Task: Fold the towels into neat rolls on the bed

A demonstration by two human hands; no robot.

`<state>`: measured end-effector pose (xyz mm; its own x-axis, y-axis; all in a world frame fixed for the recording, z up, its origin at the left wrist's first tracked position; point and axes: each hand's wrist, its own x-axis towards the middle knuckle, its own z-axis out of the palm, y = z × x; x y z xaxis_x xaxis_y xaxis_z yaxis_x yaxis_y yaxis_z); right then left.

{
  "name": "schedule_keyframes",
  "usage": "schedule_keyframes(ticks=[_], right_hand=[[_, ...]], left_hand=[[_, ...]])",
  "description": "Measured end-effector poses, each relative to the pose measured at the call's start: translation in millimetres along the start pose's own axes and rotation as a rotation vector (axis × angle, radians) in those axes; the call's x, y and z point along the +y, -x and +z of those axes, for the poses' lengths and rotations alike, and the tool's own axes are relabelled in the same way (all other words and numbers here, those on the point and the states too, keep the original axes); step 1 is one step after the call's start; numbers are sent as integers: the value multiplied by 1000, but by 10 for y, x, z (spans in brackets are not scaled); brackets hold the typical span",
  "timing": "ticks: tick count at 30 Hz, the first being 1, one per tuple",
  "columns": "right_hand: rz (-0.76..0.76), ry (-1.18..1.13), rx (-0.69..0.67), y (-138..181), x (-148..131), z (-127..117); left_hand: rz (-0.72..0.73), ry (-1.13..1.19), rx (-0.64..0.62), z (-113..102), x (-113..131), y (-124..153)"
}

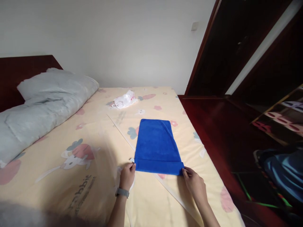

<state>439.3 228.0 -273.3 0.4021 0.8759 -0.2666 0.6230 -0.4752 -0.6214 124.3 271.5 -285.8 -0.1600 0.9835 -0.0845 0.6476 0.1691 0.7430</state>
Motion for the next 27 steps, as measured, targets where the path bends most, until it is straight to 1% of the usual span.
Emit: schedule_keyframes(ticks=[3,5,9,13,16,19,21,22,23,25,27], right_hand=[[42,-54,21,-41,11,20],[67,-183,25,-102,60,62],[96,-493,9,-219,173,161],[86,-772,-24,-224,218,169],[52,-872,-70,-164,262,130],[-66,-811,-119,-103,374,115],[-143,-654,-93,-75,464,109],[-159,-543,-62,-62,500,98],[-160,-429,-28,-47,525,80],[-165,-258,24,-8,531,18],[-233,-205,46,46,483,-68]], left_hand=[[-42,155,47,56,-53,-41],[-72,230,79,77,-80,-64],[-104,346,84,54,-75,-89],[-154,260,76,-79,-14,-69],[-138,146,23,-205,-21,3],[-79,87,-87,-256,-142,116],[-54,82,-152,-240,-257,184],[-34,65,-158,-228,-307,209],[1,29,-140,-218,-344,226],[114,-71,-50,-226,-365,244],[258,-161,36,-270,-318,253]])
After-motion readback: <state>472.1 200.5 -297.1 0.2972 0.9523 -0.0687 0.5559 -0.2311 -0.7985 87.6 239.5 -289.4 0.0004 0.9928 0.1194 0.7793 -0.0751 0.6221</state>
